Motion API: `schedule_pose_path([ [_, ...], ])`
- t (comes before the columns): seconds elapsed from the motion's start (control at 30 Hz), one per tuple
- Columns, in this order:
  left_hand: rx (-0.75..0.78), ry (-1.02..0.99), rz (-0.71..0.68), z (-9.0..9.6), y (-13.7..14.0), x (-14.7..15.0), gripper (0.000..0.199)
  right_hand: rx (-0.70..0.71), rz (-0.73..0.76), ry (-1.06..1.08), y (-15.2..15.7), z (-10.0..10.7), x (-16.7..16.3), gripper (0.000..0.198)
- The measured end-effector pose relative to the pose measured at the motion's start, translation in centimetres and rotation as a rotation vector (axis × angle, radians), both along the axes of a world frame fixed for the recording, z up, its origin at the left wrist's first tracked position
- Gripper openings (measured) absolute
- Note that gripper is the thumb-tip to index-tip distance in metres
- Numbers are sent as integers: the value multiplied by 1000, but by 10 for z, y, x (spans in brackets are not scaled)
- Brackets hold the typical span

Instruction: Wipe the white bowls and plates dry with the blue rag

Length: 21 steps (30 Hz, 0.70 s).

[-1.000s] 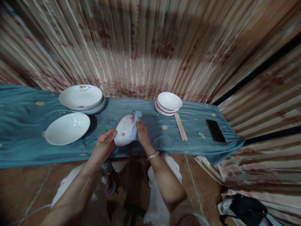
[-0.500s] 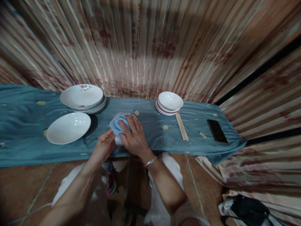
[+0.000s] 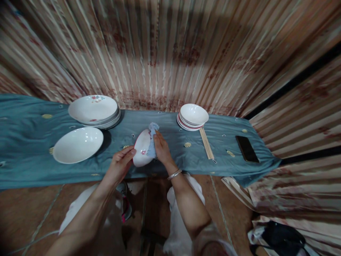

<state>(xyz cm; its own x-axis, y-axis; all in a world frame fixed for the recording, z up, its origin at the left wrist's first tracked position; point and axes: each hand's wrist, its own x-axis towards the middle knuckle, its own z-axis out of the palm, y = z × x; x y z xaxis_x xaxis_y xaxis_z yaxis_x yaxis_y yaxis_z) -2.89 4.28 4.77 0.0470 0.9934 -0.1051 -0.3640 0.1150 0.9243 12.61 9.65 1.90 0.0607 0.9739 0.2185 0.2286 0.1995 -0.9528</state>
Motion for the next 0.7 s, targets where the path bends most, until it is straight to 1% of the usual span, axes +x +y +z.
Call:
schedule_pose_path([
  [0.1,1,-55,-16,3,-2,1,38,16,29,7,-2,0,2,54],
  [0.17,14,-90,-44,5,-4,1,41,60,43,-21,-8,2,3,51],
  [0.3,49,-98,-108,7,-7,2,39,188,99,-192,-26,12,4,47],
  [0.43,65,-71,-97,4,-8,2,38,313,154,-393,-44,23,1,48],
  [0.5,79,-60,-82,1,-7,0,32,379,179,-477,-50,28,-2,48],
  [0.57,78,-51,-79,-2,-7,-1,21,429,195,-534,-54,32,-5,47],
  [0.63,56,-33,-89,-3,-7,-3,11,444,202,-547,-54,34,-6,46],
  [0.7,26,-20,-97,-2,-7,-4,11,418,200,-511,-50,34,-6,46],
])
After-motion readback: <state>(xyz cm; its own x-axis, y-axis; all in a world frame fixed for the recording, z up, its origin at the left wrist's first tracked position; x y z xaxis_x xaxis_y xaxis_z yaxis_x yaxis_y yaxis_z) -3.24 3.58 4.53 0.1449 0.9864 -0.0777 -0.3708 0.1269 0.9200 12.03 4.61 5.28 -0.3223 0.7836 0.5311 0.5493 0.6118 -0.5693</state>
